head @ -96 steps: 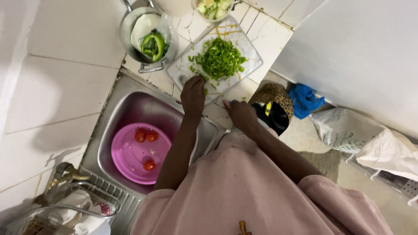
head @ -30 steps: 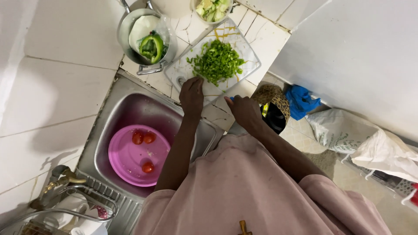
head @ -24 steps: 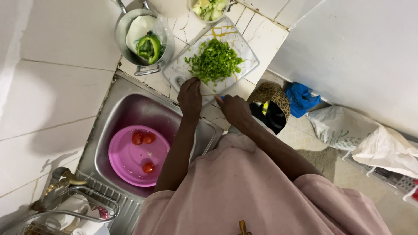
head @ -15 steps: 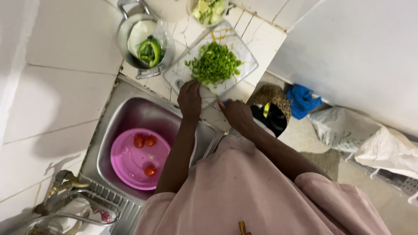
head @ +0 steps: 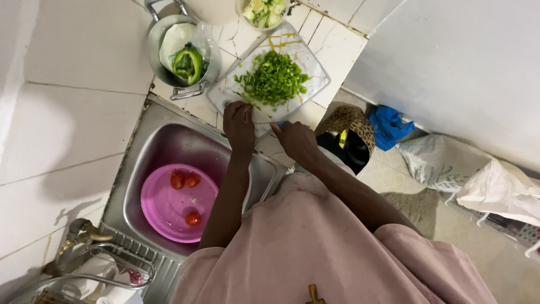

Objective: A person is chopping green vegetables on a cutting board next to a sink in a kitchen area.

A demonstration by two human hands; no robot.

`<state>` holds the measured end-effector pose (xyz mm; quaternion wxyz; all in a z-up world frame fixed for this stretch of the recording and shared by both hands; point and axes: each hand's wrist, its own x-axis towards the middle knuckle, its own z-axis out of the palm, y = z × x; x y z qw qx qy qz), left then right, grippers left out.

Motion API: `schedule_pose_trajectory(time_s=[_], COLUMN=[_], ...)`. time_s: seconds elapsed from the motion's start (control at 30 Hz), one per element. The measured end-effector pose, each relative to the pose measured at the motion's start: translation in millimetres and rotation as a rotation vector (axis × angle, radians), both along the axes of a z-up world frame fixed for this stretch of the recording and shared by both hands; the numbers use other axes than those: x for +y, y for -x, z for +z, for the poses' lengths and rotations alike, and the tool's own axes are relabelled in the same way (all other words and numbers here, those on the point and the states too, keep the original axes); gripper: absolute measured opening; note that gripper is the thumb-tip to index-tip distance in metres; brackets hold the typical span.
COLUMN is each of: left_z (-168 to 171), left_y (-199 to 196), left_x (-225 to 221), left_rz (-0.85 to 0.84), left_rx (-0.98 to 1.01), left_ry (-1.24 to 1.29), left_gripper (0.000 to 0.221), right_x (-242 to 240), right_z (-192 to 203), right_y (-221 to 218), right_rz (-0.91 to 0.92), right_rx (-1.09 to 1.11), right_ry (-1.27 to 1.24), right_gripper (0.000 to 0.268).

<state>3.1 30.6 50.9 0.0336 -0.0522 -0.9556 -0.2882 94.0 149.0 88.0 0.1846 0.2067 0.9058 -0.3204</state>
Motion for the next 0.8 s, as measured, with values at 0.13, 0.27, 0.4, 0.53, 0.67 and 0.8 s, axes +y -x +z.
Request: schedule_pose_trajectory(time_s=[0.13,0.27,0.4,0.53,0.67,0.8], left_z=[-21.2,-22.1,-35.2,-26.6,-18.7,7.5], left_y=[5.4,15.9,29.7,35.3,29.8,18.7], left_x=[-16.6,-24.0,-25.3,-17.1,1.8,5.6], left_rz=[-0.078,-0.241,-0.251,-0.301,-0.329,-0.34], left_rx=[-0.027,0.076,0.17,0.078,-0.018,-0.053], left_ry=[0.133,0.196,0.08,-0.005,-0.225,-0.418], left_gripper=[0.031,0.023,0.03,0.019,0.016,0.025], right_x=[-3.1,12.0,26.4,28.8,34.7,41.4], right_z=[-6.5,11.1,26.6,44.6,55.2,45.0], right_y=[-12.5,-28.2,-36.0,-37.9,-31.6,-31.8], right_rz=[0.012,0.044,-0.021,-0.124,-0.155,-0.213], right_rx=[-0.01,-0.047,-0.059,0.025,0.111,0.085], right_ry=[-0.008,-0.06,-0.034,0.024,-0.044,-0.031], right_gripper=[0.077,0.076,0.079,0.073,0.058,0.05])
